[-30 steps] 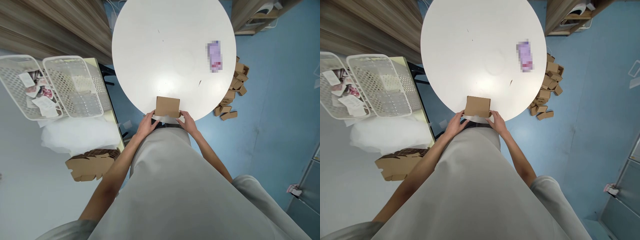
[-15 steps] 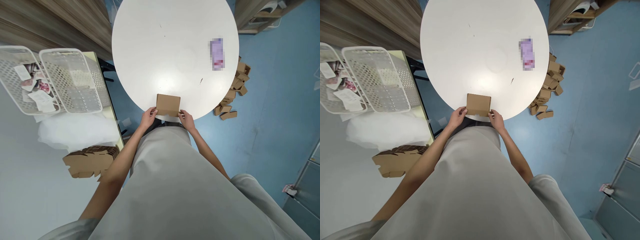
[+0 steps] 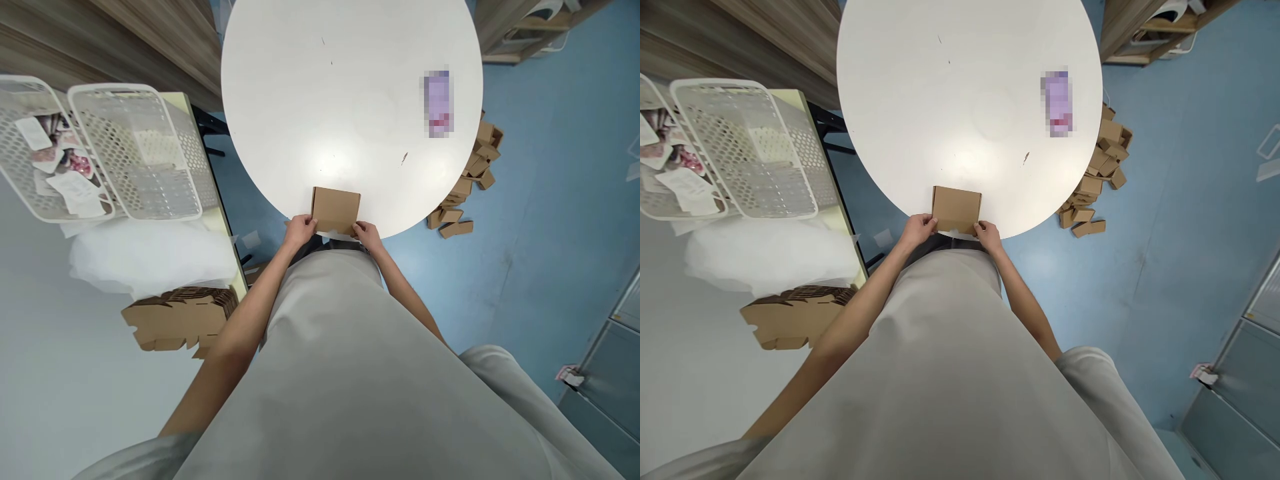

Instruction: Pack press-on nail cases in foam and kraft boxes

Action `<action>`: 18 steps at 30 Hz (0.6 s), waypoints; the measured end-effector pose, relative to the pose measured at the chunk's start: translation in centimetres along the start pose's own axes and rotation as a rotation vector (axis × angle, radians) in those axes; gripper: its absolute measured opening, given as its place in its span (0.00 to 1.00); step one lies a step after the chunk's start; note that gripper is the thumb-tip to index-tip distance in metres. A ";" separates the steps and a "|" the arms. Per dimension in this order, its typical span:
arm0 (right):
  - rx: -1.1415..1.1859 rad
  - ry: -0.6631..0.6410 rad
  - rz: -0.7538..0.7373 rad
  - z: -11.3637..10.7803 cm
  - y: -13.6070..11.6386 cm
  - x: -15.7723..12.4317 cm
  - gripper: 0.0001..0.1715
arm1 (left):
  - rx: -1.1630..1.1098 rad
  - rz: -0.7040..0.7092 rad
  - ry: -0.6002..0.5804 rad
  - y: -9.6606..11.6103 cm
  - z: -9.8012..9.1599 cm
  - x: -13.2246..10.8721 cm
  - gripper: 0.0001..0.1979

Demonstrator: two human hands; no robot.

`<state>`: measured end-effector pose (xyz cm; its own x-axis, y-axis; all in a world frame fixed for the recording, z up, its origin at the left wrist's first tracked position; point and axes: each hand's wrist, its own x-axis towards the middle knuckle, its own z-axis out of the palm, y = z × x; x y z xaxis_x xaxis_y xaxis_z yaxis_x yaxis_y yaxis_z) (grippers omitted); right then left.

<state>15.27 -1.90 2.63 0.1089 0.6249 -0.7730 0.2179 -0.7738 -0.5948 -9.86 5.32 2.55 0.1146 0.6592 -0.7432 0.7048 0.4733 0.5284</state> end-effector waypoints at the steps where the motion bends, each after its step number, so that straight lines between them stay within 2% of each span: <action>1: 0.051 -0.005 0.039 0.1 0.0 0.0 0.16 | 0.015 -0.024 0.001 0.0 0.0 0.0 0.15; 4: 0.159 -0.008 0.133 0.5 -0.2 -0.2 0.11 | 0.031 -0.085 0.003 -0.2 -0.1 0.1 0.15; 7: 0.160 -0.003 0.164 0.7 -0.2 -0.4 0.09 | -0.015 -0.127 -0.012 -0.6 -0.1 0.2 0.13; 12: 0.147 -0.007 0.224 1.5 -0.3 -0.2 0.14 | -0.241 -0.199 -0.052 -1.0 0.3 0.6 0.10; 15: 0.232 0.010 0.257 2.0 -0.4 -0.2 0.15 | -0.404 -0.177 -0.043 -1.2 0.7 0.7 0.10; 18: 0.290 0.020 0.302 2.4 -0.5 -0.2 0.18 | -0.432 -0.155 -0.038 -1.5 0.9 0.7 0.08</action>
<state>12.79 -1.94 2.54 0.1457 0.3656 -0.9193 -0.1086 -0.9177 -0.3822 -10.17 4.52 0.87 0.0620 0.5430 -0.8374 0.3604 0.7703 0.5261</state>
